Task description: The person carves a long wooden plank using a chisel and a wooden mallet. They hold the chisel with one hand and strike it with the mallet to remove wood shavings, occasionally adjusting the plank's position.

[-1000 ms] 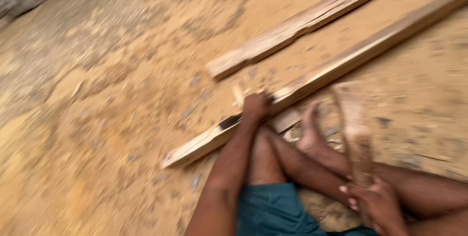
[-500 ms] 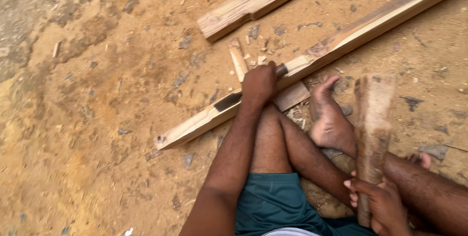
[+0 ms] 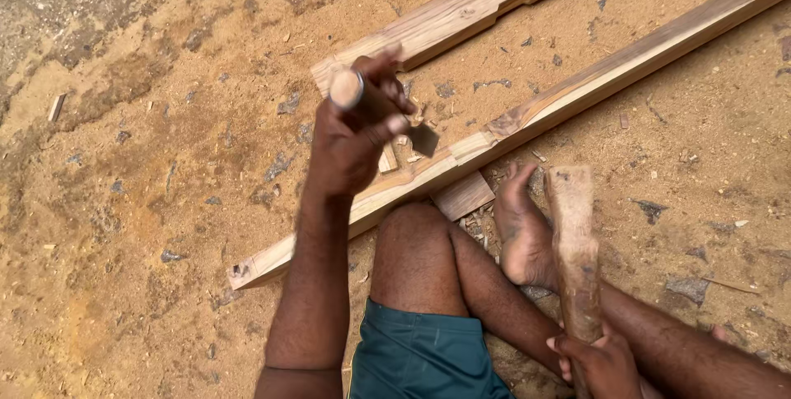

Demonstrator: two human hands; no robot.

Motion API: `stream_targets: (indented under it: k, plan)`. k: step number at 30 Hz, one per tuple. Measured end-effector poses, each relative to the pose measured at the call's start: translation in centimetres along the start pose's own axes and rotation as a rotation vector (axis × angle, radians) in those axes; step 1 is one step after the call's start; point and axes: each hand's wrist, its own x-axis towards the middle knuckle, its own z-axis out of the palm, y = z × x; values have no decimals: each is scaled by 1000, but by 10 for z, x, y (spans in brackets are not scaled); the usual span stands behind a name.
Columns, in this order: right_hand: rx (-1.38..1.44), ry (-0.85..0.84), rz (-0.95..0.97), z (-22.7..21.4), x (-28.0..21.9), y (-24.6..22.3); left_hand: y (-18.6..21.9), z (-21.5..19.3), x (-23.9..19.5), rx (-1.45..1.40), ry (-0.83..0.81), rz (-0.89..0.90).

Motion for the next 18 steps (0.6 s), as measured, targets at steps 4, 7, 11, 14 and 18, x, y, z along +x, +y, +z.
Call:
stream_targets:
  k: [4, 7, 11, 14, 18]
  plan:
    - [-111, 54, -1, -6, 6, 17, -38, 7, 3, -36, 26, 134]
    - [-307, 80, -77, -16, 12, 24, -73, -5, 4, -189, 103, 153]
    - [-835, 10, -448, -25, 9, 21, -109, -19, -3, -138, 215, 177]
    - [-545, 134, -52, -19, 6, 8, -126, -28, -14, -81, 190, 131]
    - [-391, 166, 34, -4, 0, -7, -137, -29, -23, -95, 195, 123]
